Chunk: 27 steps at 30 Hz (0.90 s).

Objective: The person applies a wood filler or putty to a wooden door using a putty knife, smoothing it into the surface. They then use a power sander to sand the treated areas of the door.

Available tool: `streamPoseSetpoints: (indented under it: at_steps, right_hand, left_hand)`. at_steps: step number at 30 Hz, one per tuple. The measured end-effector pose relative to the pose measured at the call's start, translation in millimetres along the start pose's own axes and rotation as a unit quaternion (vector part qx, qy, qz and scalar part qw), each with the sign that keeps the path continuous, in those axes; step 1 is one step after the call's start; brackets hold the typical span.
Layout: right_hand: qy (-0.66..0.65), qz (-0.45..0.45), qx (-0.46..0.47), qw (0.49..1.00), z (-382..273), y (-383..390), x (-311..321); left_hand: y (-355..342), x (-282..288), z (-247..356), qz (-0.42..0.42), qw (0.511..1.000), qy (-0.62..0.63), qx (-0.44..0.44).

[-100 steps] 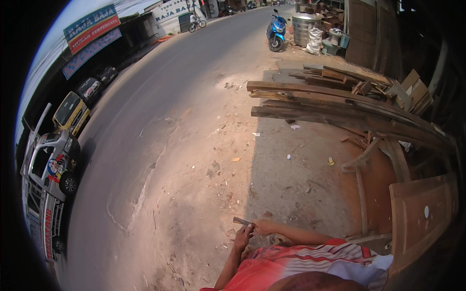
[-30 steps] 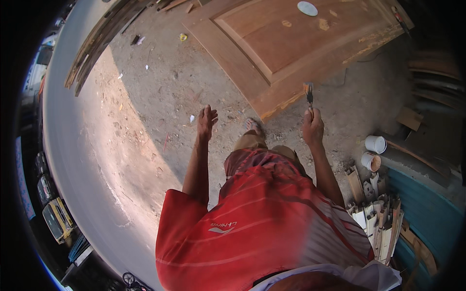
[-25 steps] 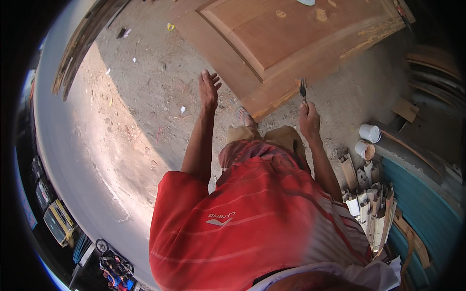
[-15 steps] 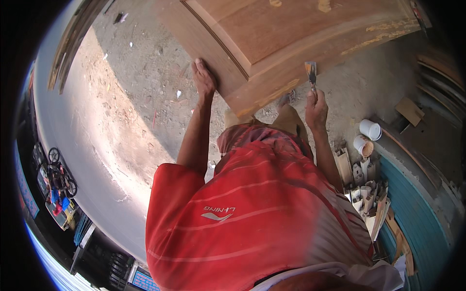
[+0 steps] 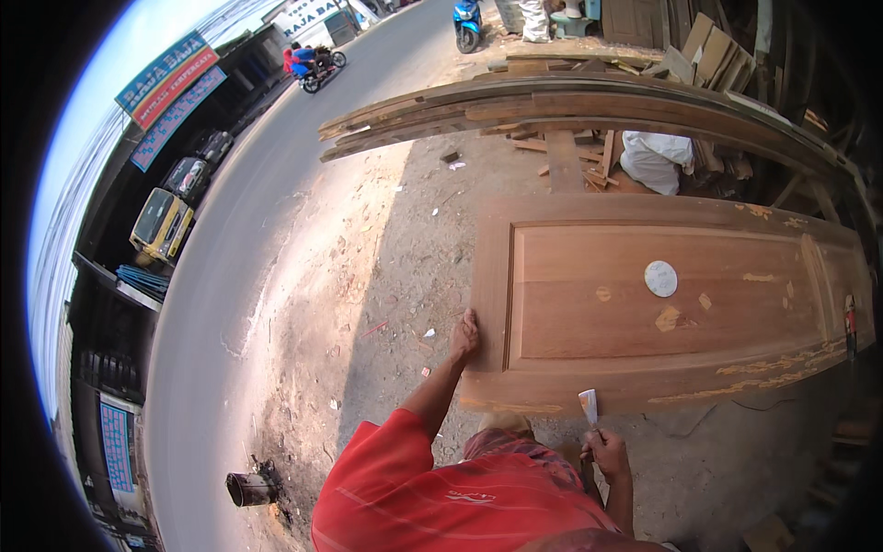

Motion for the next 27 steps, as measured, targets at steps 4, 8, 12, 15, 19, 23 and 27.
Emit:
streamPoseSetpoints:
  at_steps: [4, 8, 12, 15, 19, 23, 27]
  right_hand:
    - [-0.079, -0.033, -0.016, 0.996, -16, 3, 25]
    - [0.038, 0.049, 0.000, 0.998, 5, -22, 56]
    - [-0.157, -0.021, 0.005, 0.987, -10, -19, 51]
    - [-0.089, -0.037, 0.030, 0.995, -27, -15, 43]
    - [-0.095, 0.008, 0.019, 0.995, -27, -8, 67]
    - [-0.030, 0.051, 0.004, 0.998, -11, -6, 71]
    - [-0.117, 0.026, 0.000, 0.993, -8, 1, 58]
  left_hand:
    - [-11, -14, -36, 0.047, 0.997, 0.058, -0.004]
    - [-18, -17, -26, 0.056, 0.997, 0.059, 0.010]
    - [-16, -22, -13, 0.028, 0.999, 0.027, -0.012]
    - [-47, 0, -49, 0.065, 0.997, -0.049, 0.014]
    - [-33, -32, -22, 0.018, 1.000, -0.023, -0.011]
    - [-42, -14, -23, 0.053, 0.998, -0.007, -0.032]
    - [-12, -1, 12, 0.035, 0.998, 0.008, -0.048]
Point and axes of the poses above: each hand's wrist, its own y-axis away from the middle knuckle, its own x-axis out of the back of the hand, z = x × y, the point moved 7 cm from there along -y, towards the middle knuckle, and after that the axes turned 8 degrees about z, right-handed, at the moved point
